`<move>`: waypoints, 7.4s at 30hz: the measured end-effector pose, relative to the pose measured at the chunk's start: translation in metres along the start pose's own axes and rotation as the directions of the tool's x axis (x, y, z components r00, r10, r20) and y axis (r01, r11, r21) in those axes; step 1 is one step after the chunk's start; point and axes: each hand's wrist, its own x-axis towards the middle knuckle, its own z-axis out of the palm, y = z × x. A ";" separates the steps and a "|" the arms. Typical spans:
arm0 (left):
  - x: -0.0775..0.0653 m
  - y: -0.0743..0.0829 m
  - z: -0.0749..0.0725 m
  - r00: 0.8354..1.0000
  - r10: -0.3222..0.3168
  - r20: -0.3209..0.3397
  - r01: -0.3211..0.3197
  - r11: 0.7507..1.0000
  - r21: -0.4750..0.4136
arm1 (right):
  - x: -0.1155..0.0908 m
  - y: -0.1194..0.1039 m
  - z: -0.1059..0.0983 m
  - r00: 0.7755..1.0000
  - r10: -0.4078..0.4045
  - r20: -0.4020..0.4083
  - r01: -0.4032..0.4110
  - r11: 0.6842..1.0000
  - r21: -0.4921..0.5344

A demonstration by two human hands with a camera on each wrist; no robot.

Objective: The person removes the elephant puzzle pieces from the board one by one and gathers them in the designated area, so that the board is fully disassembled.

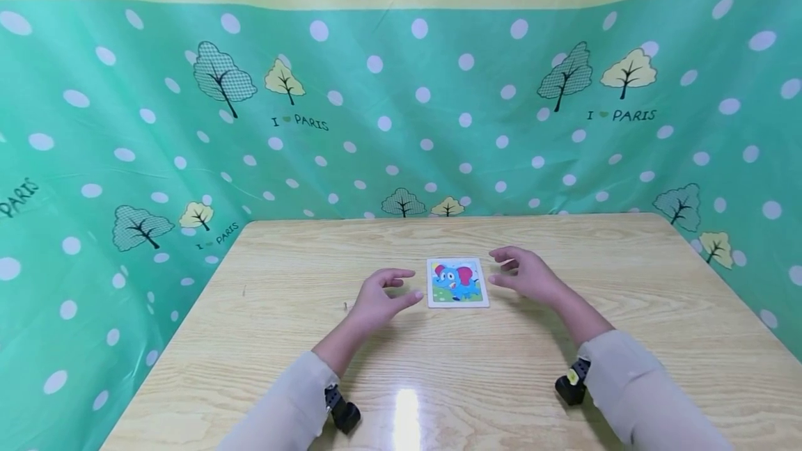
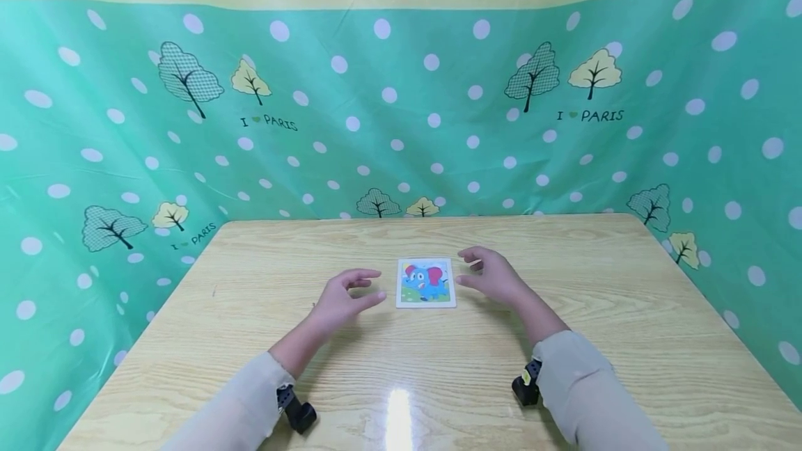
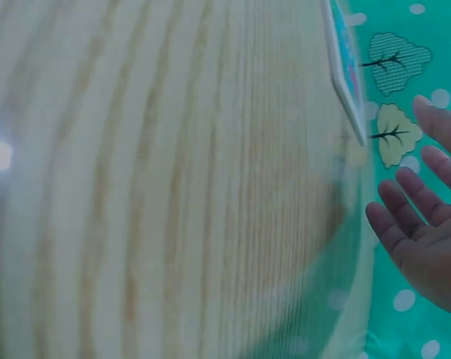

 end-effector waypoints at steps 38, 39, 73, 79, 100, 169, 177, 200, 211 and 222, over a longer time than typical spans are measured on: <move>0.061 0.019 0.039 0.991 -0.034 0.126 -0.006 0.952 0.305 | 0.043 -0.001 0.027 0.994 0.097 0.048 -0.091 0.989 -0.112; 0.062 0.019 0.039 0.991 -0.025 0.131 -0.018 0.948 0.317 | 0.043 -0.001 0.027 0.994 0.098 0.049 -0.092 0.989 -0.112; 0.073 0.014 0.057 0.993 -0.047 0.112 -0.017 0.861 0.509 | 0.043 0.000 0.030 0.989 0.115 0.090 -0.115 0.993 -0.008; 0.071 0.019 0.056 0.991 -0.059 0.120 -0.013 0.849 0.528 | 0.044 0.001 0.029 0.987 0.127 0.100 -0.128 0.992 0.004; 0.071 0.022 0.053 0.991 -0.052 0.122 -0.027 0.823 0.568 | 0.044 0.002 0.034 0.993 0.089 0.075 -0.090 0.996 0.017; 0.071 0.011 0.059 0.992 -0.049 0.120 -0.022 0.849 0.528 | 0.030 0.020 0.003 0.999 0.027 0.025 -0.033 0.961 0.275; 0.069 0.013 0.056 0.994 -0.029 0.109 -0.035 0.840 0.541 | 0.026 0.025 -0.006 0.999 0.043 0.017 -0.046 0.955 0.292; 0.072 0.012 0.055 0.993 -0.006 0.115 -0.057 0.841 0.537 | 0.029 0.055 -0.024 0.981 0.185 -0.055 -0.162 0.945 0.285; 0.072 0.012 0.053 0.991 -0.001 0.131 -0.069 0.845 0.531 | 0.032 0.062 -0.023 0.978 0.195 -0.075 -0.171 0.953 0.249; 0.073 0.013 0.053 0.990 -0.015 0.137 -0.060 0.847 0.528 | 0.033 0.062 -0.015 0.975 0.187 -0.123 -0.168 0.974 0.150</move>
